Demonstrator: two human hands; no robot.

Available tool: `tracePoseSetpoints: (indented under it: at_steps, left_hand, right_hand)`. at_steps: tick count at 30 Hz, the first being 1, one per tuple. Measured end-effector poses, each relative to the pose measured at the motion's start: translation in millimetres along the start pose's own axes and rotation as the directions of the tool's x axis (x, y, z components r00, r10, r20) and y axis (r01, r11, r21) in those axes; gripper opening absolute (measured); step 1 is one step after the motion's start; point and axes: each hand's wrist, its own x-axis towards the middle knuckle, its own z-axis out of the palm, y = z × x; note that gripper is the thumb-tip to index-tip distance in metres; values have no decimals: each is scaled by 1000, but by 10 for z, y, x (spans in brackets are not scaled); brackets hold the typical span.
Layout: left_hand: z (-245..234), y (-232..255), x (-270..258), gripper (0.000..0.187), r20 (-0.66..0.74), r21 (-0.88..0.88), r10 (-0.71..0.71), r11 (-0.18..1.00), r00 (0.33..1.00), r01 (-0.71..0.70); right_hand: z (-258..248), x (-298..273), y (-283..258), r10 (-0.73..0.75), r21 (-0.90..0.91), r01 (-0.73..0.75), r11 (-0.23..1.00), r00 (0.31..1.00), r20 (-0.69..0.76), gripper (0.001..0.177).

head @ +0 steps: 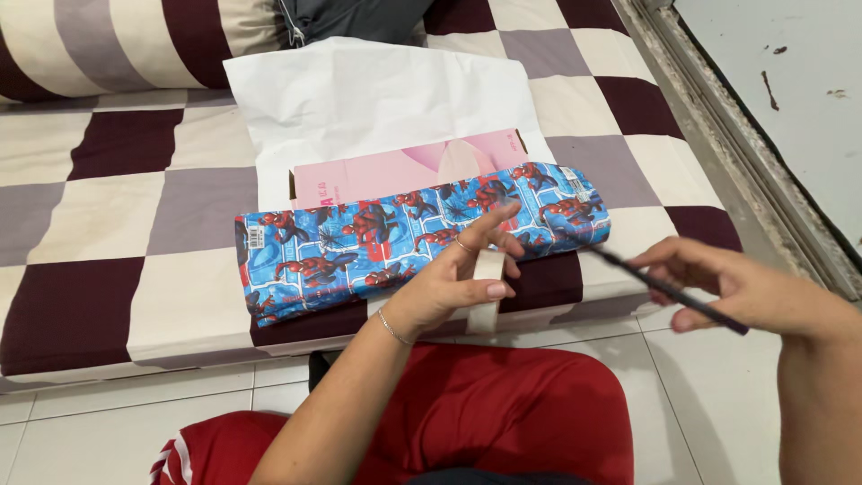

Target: The person wraps a rectangular box with Spider-Man themed wrapping paper on a checkered bed. They fold the paper, secure it with clear tape, and trim excess paper with scissors.

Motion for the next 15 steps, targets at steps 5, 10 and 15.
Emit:
tracePoseSetpoints:
  at_steps: [5,10,15]
  left_hand:
    - [80,-2,32,94,12,-50,18,999,1000,-18]
    - [60,-10,49,96,3,-169,19,986,1000,-18]
    - [41,52,35,95,-4,-172,29,985,1000,-29]
  right_hand:
    - [176,-12,-625,174,-55,-174,983,985,-6,85]
    - [103,-10,-593,91,-53,-91,994,996,5,85]
    - [13,-45,-514,-97,-33,101,994,991,96,90]
